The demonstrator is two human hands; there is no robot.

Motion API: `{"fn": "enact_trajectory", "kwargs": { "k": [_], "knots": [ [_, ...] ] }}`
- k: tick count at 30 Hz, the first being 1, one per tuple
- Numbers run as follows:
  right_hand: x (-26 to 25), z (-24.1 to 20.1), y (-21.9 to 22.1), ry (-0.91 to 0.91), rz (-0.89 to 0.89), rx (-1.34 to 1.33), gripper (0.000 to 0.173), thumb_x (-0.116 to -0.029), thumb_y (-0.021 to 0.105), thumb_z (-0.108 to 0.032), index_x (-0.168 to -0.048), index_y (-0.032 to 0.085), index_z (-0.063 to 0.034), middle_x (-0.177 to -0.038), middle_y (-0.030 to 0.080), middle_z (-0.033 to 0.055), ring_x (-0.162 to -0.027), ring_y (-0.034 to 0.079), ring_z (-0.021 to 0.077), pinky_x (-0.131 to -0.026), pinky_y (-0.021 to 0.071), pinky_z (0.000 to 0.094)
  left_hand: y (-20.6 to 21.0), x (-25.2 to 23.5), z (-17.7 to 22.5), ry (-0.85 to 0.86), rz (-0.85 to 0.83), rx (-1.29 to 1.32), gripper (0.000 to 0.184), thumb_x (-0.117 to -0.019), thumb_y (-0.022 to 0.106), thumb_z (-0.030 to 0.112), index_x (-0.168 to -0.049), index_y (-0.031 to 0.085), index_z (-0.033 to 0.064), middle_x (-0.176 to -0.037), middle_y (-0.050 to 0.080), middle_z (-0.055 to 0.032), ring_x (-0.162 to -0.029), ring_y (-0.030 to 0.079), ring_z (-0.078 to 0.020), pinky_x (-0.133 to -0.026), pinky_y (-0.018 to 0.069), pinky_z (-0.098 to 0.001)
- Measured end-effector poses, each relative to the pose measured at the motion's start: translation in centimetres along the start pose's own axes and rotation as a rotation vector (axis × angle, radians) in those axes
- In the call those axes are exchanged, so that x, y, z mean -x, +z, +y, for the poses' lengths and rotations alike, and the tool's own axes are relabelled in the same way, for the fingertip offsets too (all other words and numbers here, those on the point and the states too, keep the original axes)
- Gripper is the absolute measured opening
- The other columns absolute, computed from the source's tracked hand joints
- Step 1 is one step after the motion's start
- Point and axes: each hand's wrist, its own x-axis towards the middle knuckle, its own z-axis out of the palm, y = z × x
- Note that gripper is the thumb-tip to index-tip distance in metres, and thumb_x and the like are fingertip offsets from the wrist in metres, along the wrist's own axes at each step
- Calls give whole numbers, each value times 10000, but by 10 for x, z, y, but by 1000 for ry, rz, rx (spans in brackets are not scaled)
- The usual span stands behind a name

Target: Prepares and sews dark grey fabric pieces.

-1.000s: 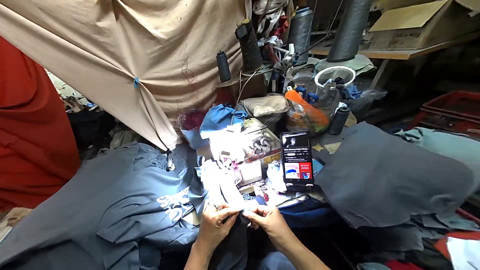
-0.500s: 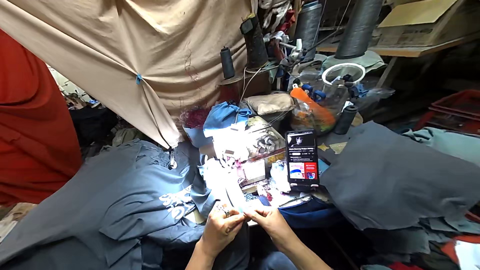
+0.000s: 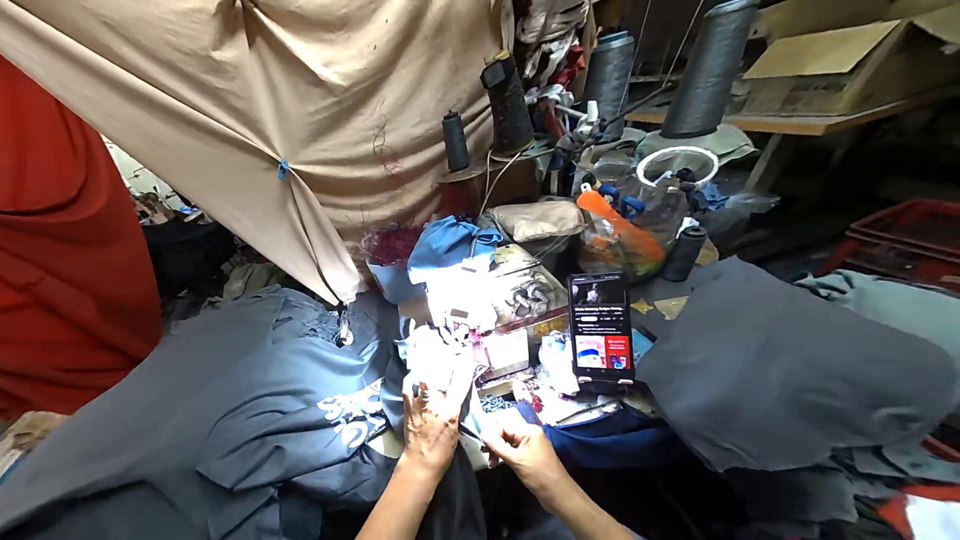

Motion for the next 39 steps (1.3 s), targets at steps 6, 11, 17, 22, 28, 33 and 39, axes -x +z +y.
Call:
{"fn": "enact_trajectory", "kwargs": {
  "k": [6,11,17,22,28,33,39],
  "knots": [
    [1,2,-1,-24,28,1,166,-905,664,-83,-740,680,-85,-642,661,-57,-593,647,35,-618,565,217,2,5,0,7,-25,-35,495,-797,689,9,-1231,768,235,-1092,770,-112,-1082,700,-381,-995,451,-631],
    [-30,-10,2,-75,71,71,176,-922,648,-74,-749,672,-61,-661,642,-64,-616,616,8,-638,535,204,2,-14,-8,6,-121,56,545,-822,657,-39,-1284,737,239,-1350,687,-85,-1262,624,-378,-1062,390,-658],
    [-58,-16,4,-91,82,147,161,-923,648,-101,-776,696,-55,-671,646,-71,-633,604,-6,-656,520,207,-1,-24,-16,54,-152,55,526,-858,640,-21,-1294,728,260,-1383,670,-45,-1271,620,-342,-1060,408,-627],
    [-65,-19,4,-53,74,192,179,-938,654,-139,-788,704,-57,-678,650,-58,-637,602,11,-661,513,232,2,-26,-22,83,-93,150,457,-890,622,2,-1254,752,246,-1358,685,-45,-1277,615,-346,-1045,450,-607],
    [-92,-43,12,109,93,133,252,-1018,604,-149,-1166,610,55,-723,618,20,-572,572,82,-560,502,245,1,-32,-26,75,-46,207,387,-913,578,1,-1172,784,203,-1282,724,-63,-1230,653,-341,-1033,465,-607],
    [-96,-45,14,128,96,144,209,-1035,579,-154,-1108,613,39,-655,577,-1,-506,521,64,-506,459,221,-1,-35,-28,21,-41,338,305,-957,563,62,-1135,793,155,-1246,736,-78,-1228,653,-333,-1058,475,-566],
    [-103,-44,16,169,112,84,164,-1045,555,-119,-1034,602,37,-604,540,-7,-457,472,56,-463,413,207,-12,-53,-24,-118,-369,355,379,-1036,469,148,-1344,674,70,-1447,587,-206,-1408,489,-397,-1199,332,-545]
  ]
}}
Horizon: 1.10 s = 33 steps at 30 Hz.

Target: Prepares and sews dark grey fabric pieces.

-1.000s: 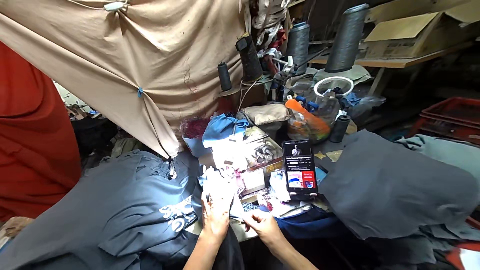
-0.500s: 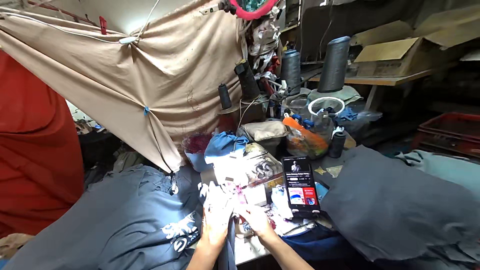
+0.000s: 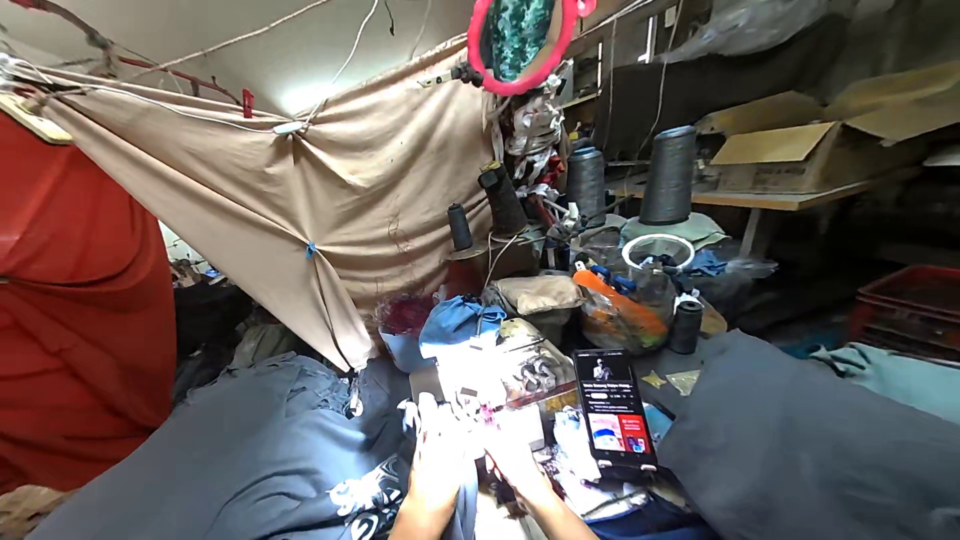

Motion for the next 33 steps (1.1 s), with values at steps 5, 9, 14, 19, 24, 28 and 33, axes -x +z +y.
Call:
{"fn": "enact_trajectory", "kwargs": {
  "k": [5,9,14,19,24,28,33],
  "knots": [
    [2,7,-1,-17,-1,-60,147,-1048,547,-111,-1049,584,30,-593,538,-8,-444,466,52,-443,403,199,2,-3,0,-38,-3,51,389,-1046,470,210,-1349,663,61,-1440,591,-197,-1404,494,-365,-1212,311,-531],
    [4,9,-1,0,-22,-53,153,-1056,536,-123,-1013,591,14,-587,548,-19,-448,477,43,-450,409,194,-5,-11,10,-163,-157,-53,434,-1058,446,187,-1450,571,48,-1513,515,-220,-1458,412,-404,-1225,260,-560],
    [6,10,-3,-68,-38,-47,144,-1040,550,-110,-1048,594,27,-611,566,-12,-460,493,50,-458,425,204,-7,-10,12,-223,-205,-18,464,-1058,467,187,-1490,513,24,-1563,450,-230,-1489,362,-410,-1227,246,-578],
    [12,8,-7,-194,85,408,409,-957,676,-234,-1243,656,57,-1151,693,218,-1098,658,305,-1014,495,470,-2,15,10,-138,-48,25,398,-1000,538,144,-1355,636,-9,-1415,596,-231,-1365,527,-387,-1155,401,-511],
    [30,18,-16,-555,-55,569,280,-983,575,-169,-1016,740,55,-956,718,220,-927,693,337,-890,530,485,-38,51,38,-163,-237,-44,384,-937,553,-1,-1298,685,3,-1307,660,-242,-1276,601,-404,-1078,477,-516],
    [38,26,-27,-615,-132,601,265,-972,620,-225,-1129,782,-87,-1160,738,137,-1127,686,293,-999,521,481,-43,65,49,-166,-243,86,314,-976,556,28,-1240,727,27,-1147,712,-250,-1126,675,-422,-984,537,-542],
    [35,19,-35,-576,118,803,280,-960,663,-287,-1076,781,-61,-1081,751,155,-1021,724,348,-859,571,555,-11,56,32,-119,-26,-48,227,-961,652,179,-1073,770,20,-1109,746,-181,-1118,693,-372,-980,533,-537]
  ]
}}
